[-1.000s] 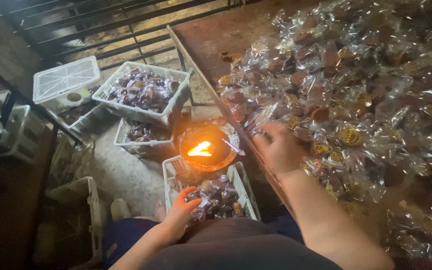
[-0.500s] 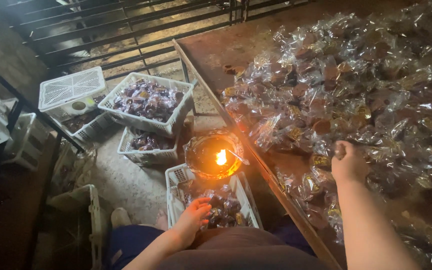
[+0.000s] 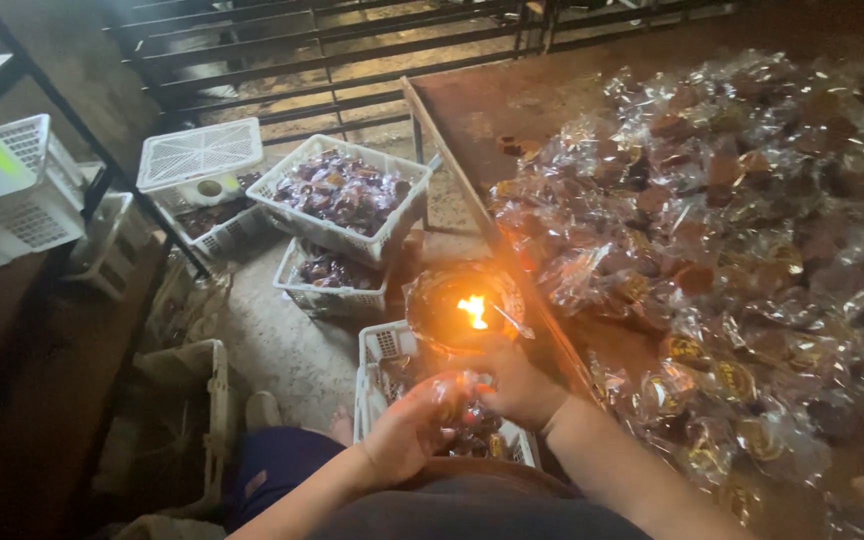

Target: Sealing small plastic bags containing pastries by holding the open end over a flame and then placing them in a crate.

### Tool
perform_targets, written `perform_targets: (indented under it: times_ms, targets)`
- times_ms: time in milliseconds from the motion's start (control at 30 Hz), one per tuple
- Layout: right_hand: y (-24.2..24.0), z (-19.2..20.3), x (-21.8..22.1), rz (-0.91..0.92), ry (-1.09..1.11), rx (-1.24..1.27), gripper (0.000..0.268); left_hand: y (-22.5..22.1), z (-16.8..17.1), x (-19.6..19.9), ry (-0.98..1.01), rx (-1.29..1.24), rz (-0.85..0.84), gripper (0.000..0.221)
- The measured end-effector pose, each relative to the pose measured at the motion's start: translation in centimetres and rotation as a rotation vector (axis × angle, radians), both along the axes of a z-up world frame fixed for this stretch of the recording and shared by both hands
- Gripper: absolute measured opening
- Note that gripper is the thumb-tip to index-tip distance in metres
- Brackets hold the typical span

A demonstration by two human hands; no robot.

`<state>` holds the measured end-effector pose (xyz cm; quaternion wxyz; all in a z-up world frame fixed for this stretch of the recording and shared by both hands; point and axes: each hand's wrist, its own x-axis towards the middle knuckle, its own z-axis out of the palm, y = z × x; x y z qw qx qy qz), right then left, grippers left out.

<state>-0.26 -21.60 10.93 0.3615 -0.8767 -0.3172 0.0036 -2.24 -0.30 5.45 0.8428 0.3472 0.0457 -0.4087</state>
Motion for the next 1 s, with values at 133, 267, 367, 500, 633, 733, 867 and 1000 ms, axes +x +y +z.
perform_targets:
  times_ms: [133,267,367,500,633,733,867,1000]
  targets:
    - [1.8,-3.2,-1.8,-0.342,0.686,0.412,0.071,0.2,-0.2,0.0,0.069,0.149,0.239,0.068]
    - [2.3,-4.8,-2.4,-0.103,0.780,0.793,0.059,-0.6,0.7,-0.2,-0.072,0.276,0.227,0.035]
    - [1.8,-5.8,-2.0,-0.204,0.495,0.631,0.037,-0.8,-2.3,0.6,-0.036,0.227,0.245,0.041]
    - [0.6,-11.1,-0.8,-0.553,0.661,0.589,0.023,-1.7,2.5,-0.1,-0.150,0.542,0.129,0.044]
    - [0.6,-10.1,-0.6,-0.537,0.568,0.603,0.017,-2.0,0.5,0.9,-0.304,0.720,0.020,0.024]
    - [0.6,-10.6,-0.6,-0.571,0.552,0.554,0.019,-2.1,-2.0,1.1,-0.142,0.512,0.082,0.029]
    - [1.2,-9.7,-0.7,-0.279,0.518,0.451,0.025,-1.9,0.0,1.4,0.012,0.376,0.242,0.037]
    - [1.0,-9.7,-0.3,-0.380,0.692,0.363,0.026,-1.5,-3.8,2.1,-0.063,0.251,0.346,0.013]
